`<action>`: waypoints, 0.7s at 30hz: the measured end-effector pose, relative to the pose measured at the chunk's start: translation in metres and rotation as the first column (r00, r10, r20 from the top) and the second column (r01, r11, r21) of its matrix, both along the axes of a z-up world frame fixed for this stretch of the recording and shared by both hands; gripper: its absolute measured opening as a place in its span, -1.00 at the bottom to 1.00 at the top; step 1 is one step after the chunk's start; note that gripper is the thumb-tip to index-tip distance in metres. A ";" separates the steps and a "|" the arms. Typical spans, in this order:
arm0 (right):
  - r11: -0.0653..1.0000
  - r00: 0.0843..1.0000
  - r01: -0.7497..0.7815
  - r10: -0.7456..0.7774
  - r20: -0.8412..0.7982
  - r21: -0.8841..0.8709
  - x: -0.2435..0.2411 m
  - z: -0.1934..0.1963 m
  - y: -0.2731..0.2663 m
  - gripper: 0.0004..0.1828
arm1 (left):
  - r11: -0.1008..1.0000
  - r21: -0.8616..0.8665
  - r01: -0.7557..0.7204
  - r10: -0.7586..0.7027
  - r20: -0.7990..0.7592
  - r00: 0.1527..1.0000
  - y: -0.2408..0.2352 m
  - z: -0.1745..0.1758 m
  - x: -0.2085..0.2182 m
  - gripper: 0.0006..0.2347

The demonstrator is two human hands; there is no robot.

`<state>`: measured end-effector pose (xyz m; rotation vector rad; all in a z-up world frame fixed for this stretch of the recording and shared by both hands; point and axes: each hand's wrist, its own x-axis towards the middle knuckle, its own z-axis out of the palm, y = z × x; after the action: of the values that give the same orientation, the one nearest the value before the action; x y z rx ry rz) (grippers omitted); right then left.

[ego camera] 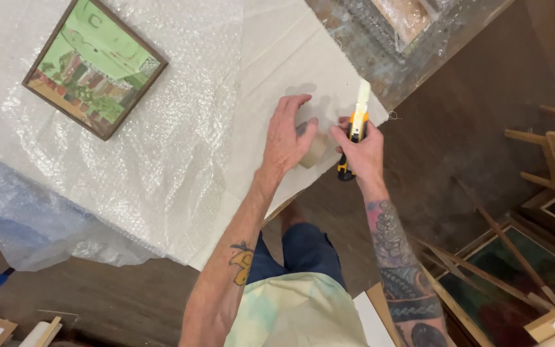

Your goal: Wrapping a small picture frame in bubble wrap and securing it with tape

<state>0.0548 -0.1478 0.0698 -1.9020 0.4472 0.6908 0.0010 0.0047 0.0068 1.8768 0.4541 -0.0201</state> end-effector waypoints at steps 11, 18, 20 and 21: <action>0.952 0.951 -0.295 0.301 0.077 -0.076 -0.028 0.062 -0.049 -0.64 | 0.949 -0.051 -0.312 0.309 -0.073 0.948 0.043 0.071 -0.115 -0.64; 0.708 0.708 -0.705 0.706 0.000 -0.034 -0.081 0.167 0.104 -0.39 | 0.714 0.283 -0.641 0.637 0.119 0.762 0.226 0.054 -0.259 -0.66; 0.667 0.667 -0.744 0.745 -0.013 0.027 -0.108 0.177 0.158 -0.32 | 0.652 0.362 -0.666 0.659 0.162 0.734 0.296 0.052 -0.287 -0.67; 0.569 0.571 -0.820 0.820 -0.032 -0.058 -0.120 0.175 0.179 -0.35 | 0.649 0.475 -0.595 0.594 0.173 0.786 0.329 0.044 -0.297 -0.61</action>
<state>-0.0654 0.0316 0.2445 -2.1373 -0.5098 1.2915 -0.2955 0.3334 0.0509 2.1425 1.1588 0.6066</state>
